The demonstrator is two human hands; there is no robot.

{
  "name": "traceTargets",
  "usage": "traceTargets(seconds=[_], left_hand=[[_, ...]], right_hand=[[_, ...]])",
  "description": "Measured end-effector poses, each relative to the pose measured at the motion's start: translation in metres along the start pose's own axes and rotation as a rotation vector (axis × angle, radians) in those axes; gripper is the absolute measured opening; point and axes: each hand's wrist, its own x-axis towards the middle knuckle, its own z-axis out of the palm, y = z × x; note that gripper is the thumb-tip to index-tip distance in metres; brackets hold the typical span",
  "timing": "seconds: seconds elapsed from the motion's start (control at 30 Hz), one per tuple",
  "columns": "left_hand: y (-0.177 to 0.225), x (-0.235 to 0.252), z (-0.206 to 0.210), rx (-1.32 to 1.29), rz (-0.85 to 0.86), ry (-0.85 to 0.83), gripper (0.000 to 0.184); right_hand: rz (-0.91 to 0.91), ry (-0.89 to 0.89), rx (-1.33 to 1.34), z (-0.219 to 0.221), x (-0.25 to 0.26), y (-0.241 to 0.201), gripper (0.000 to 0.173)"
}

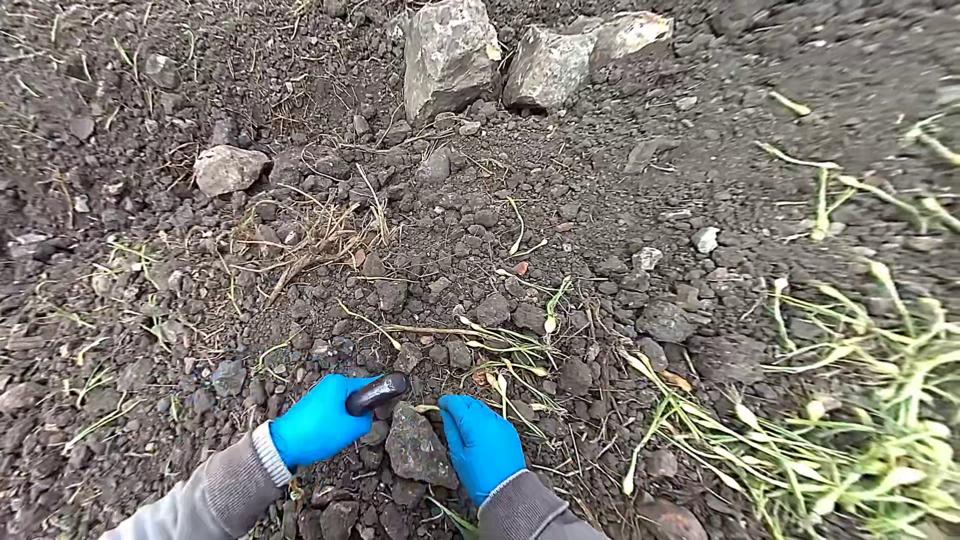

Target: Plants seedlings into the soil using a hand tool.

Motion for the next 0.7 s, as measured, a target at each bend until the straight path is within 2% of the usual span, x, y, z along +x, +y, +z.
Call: traceTargets(seconds=[0.03,0.1,0.17,0.27,0.33,0.4,0.47,0.53,0.6,0.67,0.7], left_hand=[[-0.011,0.003,0.007,-0.026,-0.029,0.011,0.007],[-0.024,-0.005,0.013,-0.102,-0.058,0.057,0.006],[-0.029,-0.02,0.012,-0.174,-0.058,0.115,0.008],[-0.024,-0.047,-0.007,-0.249,0.057,0.276,0.005],[-0.022,-0.07,-0.029,-0.257,0.253,0.343,0.02],[-0.019,-0.076,-0.042,-0.276,0.393,0.392,0.032],[-0.024,-0.06,-0.034,-0.32,0.34,0.49,0.028],[-0.037,-0.036,-0.02,-0.318,0.157,0.518,0.024],[-0.047,-0.024,-0.019,-0.309,0.036,0.467,0.013],[-0.046,-0.026,-0.031,-0.357,0.002,0.437,0.007],[-0.043,-0.031,-0.04,-0.396,0.022,0.449,0.01]], right_hand=[[-0.033,-0.042,-0.034,-0.006,0.012,-0.008,0.032],[-0.034,-0.287,-0.121,-0.013,0.038,-0.034,0.035],[-0.048,-0.485,-0.188,0.009,0.064,-0.058,0.031],[-0.054,-0.639,-0.268,0.053,0.081,-0.07,0.029],[-0.092,-0.645,-0.295,0.059,0.079,-0.067,0.031],[-0.134,-0.506,-0.237,0.05,0.072,-0.059,0.042],[-0.073,-0.248,-0.128,0.04,0.079,-0.054,0.04],[0.11,-0.07,-0.01,0.034,0.103,-0.061,0.038],[0.273,-0.139,0.039,0.028,0.137,-0.077,0.045],[0.299,-0.302,0.038,0.027,0.164,-0.083,0.048],[0.269,-0.347,0.027,0.031,0.171,-0.082,0.045]])
